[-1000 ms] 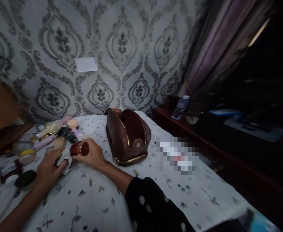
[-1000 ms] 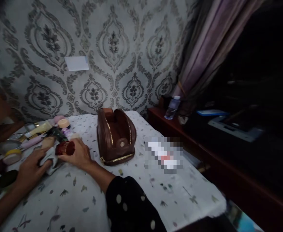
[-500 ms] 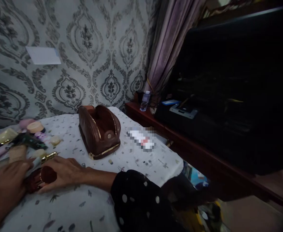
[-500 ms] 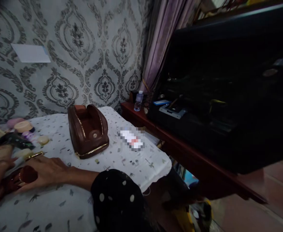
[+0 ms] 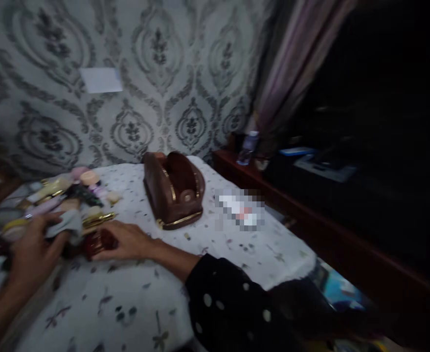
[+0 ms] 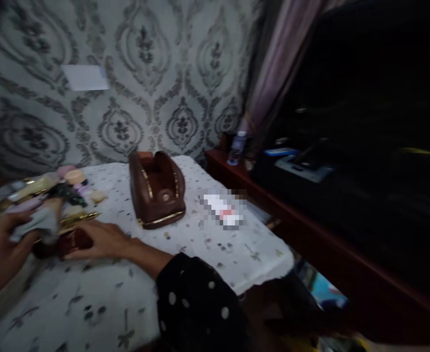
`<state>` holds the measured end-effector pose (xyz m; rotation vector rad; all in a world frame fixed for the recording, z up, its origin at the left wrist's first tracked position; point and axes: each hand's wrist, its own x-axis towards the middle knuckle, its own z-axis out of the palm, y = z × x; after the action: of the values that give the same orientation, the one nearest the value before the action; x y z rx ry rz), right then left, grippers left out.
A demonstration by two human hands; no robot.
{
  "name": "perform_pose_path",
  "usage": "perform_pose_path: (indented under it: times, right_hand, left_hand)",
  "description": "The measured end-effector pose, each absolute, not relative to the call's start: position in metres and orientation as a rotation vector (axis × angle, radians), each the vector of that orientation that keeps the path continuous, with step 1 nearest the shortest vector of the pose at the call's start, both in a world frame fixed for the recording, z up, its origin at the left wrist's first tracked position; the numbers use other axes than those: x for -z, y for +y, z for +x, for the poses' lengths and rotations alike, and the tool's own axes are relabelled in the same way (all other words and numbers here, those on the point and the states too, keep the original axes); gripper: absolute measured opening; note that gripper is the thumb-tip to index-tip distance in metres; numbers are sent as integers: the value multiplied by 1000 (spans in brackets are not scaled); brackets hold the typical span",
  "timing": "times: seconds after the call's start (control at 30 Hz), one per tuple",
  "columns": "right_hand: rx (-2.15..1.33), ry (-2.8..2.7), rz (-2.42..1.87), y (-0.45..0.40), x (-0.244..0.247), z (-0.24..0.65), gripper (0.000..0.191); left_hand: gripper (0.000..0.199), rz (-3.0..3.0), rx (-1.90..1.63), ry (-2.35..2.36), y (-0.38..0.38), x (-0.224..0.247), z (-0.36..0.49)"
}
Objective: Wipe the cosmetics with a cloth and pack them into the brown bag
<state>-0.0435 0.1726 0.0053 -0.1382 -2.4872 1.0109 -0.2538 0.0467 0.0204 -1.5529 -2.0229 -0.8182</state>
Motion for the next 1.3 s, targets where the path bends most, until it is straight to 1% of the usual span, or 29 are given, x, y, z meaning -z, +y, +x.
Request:
perform_pose_path:
  times: [0.03,0.1,0.17,0.33,0.47,0.6,0.73,0.8,1.03,1.13,1.2,1.3]
  right_hand:
    - [-1032,-2457,-177,173,-2,-45,62]
    - [-1053,-2385,-213,175,7,-50,67]
    - [-1071,-2342,-206,176,13,-54,64]
    - [-1110,-2207,-165,176,16,-57,57]
    - [-1161,-2193,-171,175,12,-56,54]
    - [-1229,-2154,-181,174,9,-55,51]
    - [-1216,-2170,-191,173,7,-55,49]
    - [-1216,-2189,-194,173,7,-55,49]
    - [-1262,-2236,-199,176,13,-57,54]
    - [-1251,-2267,-202,177,16,-57,58]
    - [-1247,-2281,-208,178,17,-58,57]
    - [-1217,-2290,-203,180,20,-59,57]
  left_hand:
    - [22,-1554,854,-2035,43,-27,-244]
    - [18,-1604,889,-2015,37,-34,-227]
    - [13,-1661,915,-1926,32,-30,-218]
    - [27,-1916,573,-1811,17,-8,-219]
    - [27,-1923,359,-1862,10,-3,-233]
    - [31,-1907,254,-1916,16,-6,-243]
    - [40,-1819,317,-2045,33,-10,-251]
    - [42,-1773,335,-2125,42,-12,-253]
    - [30,-1568,244,-2297,86,-21,-255]
    - [29,-1521,267,-2342,104,-30,-265]
    - [31,-1493,316,-2356,109,-37,-272]
    - [40,-1498,412,-2328,103,-44,-275]
